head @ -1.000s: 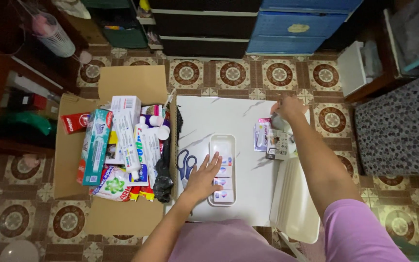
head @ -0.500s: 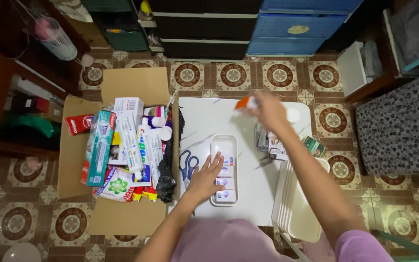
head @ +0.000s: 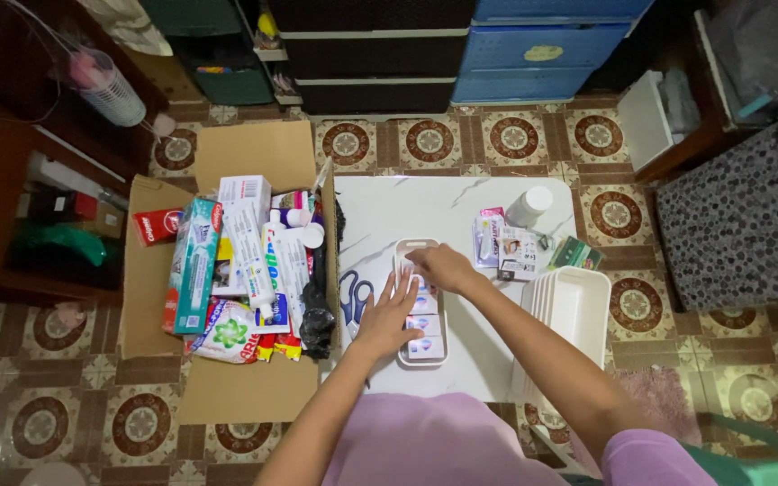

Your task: Organize toiletries from a box into plastic storage bins and log them using a phone application.

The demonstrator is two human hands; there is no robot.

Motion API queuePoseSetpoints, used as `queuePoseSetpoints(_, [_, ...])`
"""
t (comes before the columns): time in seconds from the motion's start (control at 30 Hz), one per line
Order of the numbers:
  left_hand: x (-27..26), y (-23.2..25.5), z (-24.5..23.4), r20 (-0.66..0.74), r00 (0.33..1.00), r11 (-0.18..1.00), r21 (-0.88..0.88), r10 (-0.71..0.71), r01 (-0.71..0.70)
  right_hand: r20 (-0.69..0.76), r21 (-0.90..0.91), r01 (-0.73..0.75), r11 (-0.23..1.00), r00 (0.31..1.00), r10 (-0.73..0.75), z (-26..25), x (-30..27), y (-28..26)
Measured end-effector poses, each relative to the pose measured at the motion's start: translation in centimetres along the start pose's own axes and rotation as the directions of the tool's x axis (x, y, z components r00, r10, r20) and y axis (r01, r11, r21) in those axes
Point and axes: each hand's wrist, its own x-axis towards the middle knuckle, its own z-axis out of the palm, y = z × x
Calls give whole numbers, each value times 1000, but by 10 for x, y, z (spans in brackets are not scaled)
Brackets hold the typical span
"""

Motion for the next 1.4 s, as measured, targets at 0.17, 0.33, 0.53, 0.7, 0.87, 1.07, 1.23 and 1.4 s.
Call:
queuePoseSetpoints(0.17, [0,7,-3,-26,1000,998,-59,15,-16,97,106,-161,981,984,151,1,-10,-2])
queuePoseSetpoints(0.33, [7,9,1,-58,996,996,-55,62,-65,-201,105,20,994,980,1,-30,-27,7])
queuePoseSetpoints(0.53, [-5,32,-19,-10,1000,998,59,8,-7,-209,311,-415,855,848,487,-110,-56,116])
queuePoseSetpoints(0.7, [10,24,-1,-77,997,998,66,21,-16,-230,359,-650,670,634,739,-135,-108,190])
queuePoseSetpoints(0.87, [12,34,-18,-47,997,997,39,-62,64,-153,273,-664,697,685,712,-97,-131,280])
queuePoseSetpoints(1.07, [18,35,-16,-9,998,997,38,-66,66,12,500,-664,556,647,762,-44,-134,322])
queuePoseSetpoints(1.23, [14,44,-25,7,995,995,-9,-99,99,-62,478,-635,607,665,744,-72,-132,277])
queuePoseSetpoints(1.4, [15,37,-18,-17,995,993,-70,-97,95,143,586,-721,369,541,829,-164,-127,190])
